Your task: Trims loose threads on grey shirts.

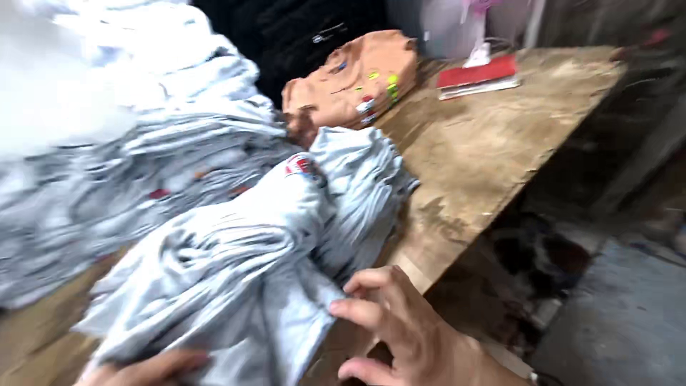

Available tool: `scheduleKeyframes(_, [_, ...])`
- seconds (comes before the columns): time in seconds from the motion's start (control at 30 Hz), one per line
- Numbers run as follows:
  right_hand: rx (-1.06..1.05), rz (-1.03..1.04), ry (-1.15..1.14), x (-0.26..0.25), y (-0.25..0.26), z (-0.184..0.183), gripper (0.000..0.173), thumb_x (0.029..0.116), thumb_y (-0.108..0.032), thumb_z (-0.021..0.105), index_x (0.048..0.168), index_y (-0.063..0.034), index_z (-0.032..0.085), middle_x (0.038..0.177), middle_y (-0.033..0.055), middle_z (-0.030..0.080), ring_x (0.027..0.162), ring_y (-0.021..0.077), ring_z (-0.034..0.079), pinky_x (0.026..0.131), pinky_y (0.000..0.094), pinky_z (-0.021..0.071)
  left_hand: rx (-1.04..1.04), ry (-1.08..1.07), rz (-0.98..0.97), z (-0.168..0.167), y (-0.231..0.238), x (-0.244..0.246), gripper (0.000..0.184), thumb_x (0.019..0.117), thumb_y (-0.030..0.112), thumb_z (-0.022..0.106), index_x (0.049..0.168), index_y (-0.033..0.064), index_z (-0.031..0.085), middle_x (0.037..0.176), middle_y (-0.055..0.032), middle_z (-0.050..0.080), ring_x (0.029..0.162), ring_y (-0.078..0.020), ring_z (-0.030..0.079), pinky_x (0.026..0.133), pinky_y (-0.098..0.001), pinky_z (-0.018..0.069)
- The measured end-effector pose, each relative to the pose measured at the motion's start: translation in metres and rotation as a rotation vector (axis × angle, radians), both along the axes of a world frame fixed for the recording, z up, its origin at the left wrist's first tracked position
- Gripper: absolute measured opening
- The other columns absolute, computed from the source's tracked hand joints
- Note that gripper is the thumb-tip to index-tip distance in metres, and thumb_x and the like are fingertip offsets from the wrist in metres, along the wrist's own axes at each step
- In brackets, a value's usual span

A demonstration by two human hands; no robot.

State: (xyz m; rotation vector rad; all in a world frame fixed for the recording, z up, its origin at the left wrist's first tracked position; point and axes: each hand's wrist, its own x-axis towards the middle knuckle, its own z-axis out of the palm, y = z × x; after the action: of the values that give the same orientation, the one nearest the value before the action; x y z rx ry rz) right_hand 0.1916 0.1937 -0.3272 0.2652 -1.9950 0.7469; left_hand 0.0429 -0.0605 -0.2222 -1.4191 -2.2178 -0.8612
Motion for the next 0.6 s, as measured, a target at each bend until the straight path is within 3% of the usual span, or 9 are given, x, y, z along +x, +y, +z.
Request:
scheduleKeyframes(0.07, [0.17, -0.068, -0.09, -0.022, -0.02, -0.004, 0.061, 0.0902, -0.045, 0.074, 0.146, -0.0396, 0.051, 0.145, 0.0087, 0.055, 0.132, 0.0287, 0.053, 0.11, 0.0532, 0.0414, -0.031, -0.046, 0.071, -0.006, 0.008, 0.002, 0.022, 0.0937, 0.017, 0.065, 0.096, -0.0021, 0.075, 0.085, -0.0162, 0.071, 0.076, -0.0158, 0.063, 0.067, -0.0316, 0.052])
scheduleKeyframes(0.1, [0.222, -0.101, -0.093, -0.03, -0.024, -0.007, 0.051, 0.0935, -0.038, 0.072, 0.142, -0.0419, 0.057, 0.143, 0.0041, 0.06, 0.131, 0.0276, 0.055, 0.11, 0.0561, 0.0386, -0.037, -0.028, 0.152, -0.01, 0.016, 0.01, 0.025, 0.0896, 0.023, 0.068, 0.095, -0.0006, 0.073, 0.083, -0.015, 0.068, 0.073, -0.0166, 0.062, 0.063, -0.0332, 0.0507])
scheduleKeyframes(0.13, [0.199, -0.09, -0.02, -0.036, -0.024, -0.009, 0.034, 0.093, -0.022, 0.072, 0.124, -0.0355, 0.072, 0.126, 0.001, 0.071, 0.117, 0.0249, 0.063, 0.107, 0.0568, 0.0397, -0.046, 0.012, 0.239, -0.013, 0.024, 0.018, 0.026, 0.0841, 0.023, 0.069, 0.096, -0.0001, 0.07, 0.083, -0.0164, 0.065, 0.073, -0.0215, 0.061, 0.062, -0.0385, 0.0494])
scheduleKeyframes(0.2, [0.104, 0.068, 0.093, -0.028, -0.009, -0.003, 0.015, 0.0953, -0.012, 0.068, 0.096, -0.0218, 0.079, 0.085, -0.0001, 0.071, 0.088, 0.0185, 0.063, 0.1, 0.0498, 0.0399, -0.019, 0.143, 0.376, -0.017, 0.031, 0.021, 0.024, 0.0794, 0.011, 0.065, 0.1, -0.0029, 0.066, 0.085, -0.02, 0.064, 0.075, -0.0306, 0.061, 0.065, -0.0455, 0.0486])
scheduleKeyframes(0.33, [0.21, 0.234, -0.298, 0.02, 0.036, 0.009, 0.011, 0.0924, -0.024, 0.072, 0.083, -0.0215, 0.079, 0.076, -0.0028, 0.066, 0.081, 0.0154, 0.063, 0.097, 0.0458, 0.0433, 0.029, 0.428, 0.41, -0.032, 0.037, 0.014, 0.015, 0.0853, 0.002, 0.06, 0.094, -0.0008, 0.072, 0.08, -0.021, 0.062, 0.074, -0.0368, 0.063, 0.067, -0.0493, 0.0514])
scheduleKeyframes(0.4, [0.265, 0.105, -0.403, 0.028, 0.043, 0.007, 0.024, 0.0929, -0.04, 0.072, 0.082, -0.0196, 0.078, 0.074, -0.0033, 0.067, 0.076, 0.0145, 0.064, 0.091, 0.0428, 0.0476, -0.025, 0.43, 0.359, -0.046, 0.045, 0.016, 0.014, 0.0849, 0.007, 0.06, 0.09, 0.0036, 0.072, 0.077, -0.0171, 0.062, 0.071, -0.0361, 0.064, 0.063, -0.051, 0.0512])
scheduleKeyframes(0.47, [0.156, -0.069, -0.261, 0.022, 0.03, 0.004, 0.042, 0.0953, -0.057, 0.065, 0.084, -0.0175, 0.077, 0.072, -0.0026, 0.067, 0.073, 0.0134, 0.064, 0.086, 0.0384, 0.0504, -0.018, 0.333, 0.355, -0.053, 0.052, 0.027, 0.024, 0.0853, 0.012, 0.058, 0.104, 0.003, 0.072, 0.085, -0.0181, 0.062, 0.078, -0.0368, 0.063, 0.07, -0.0523, 0.0487])
scheduleKeyframes(0.53, [0.054, -0.183, -0.038, 0.008, 0.006, 0.003, 0.041, 0.093, -0.058, 0.068, 0.087, -0.0174, 0.074, 0.078, -0.0014, 0.068, 0.08, 0.014, 0.064, 0.085, 0.0372, 0.0515, 0.009, 0.209, 0.345, -0.053, 0.057, 0.043, 0.039, 0.0915, 0.023, 0.065, 0.123, 0.0001, 0.069, 0.097, -0.0219, 0.062, 0.089, -0.037, 0.061, 0.08, -0.0519, 0.0483])
scheduleKeyframes(0.6, [0.137, -0.231, 0.066, -0.004, -0.011, -0.001, 0.026, 0.0954, -0.048, 0.069, 0.105, -0.024, 0.073, 0.1, -0.0019, 0.07, 0.1, 0.0147, 0.065, 0.099, 0.0383, 0.0493, 0.039, 0.167, 0.337, -0.056, 0.06, 0.053, 0.045, 0.0947, 0.026, 0.067, 0.13, -0.0013, 0.067, 0.101, -0.024, 0.064, 0.093, -0.0369, 0.061, 0.084, -0.0506, 0.0491])
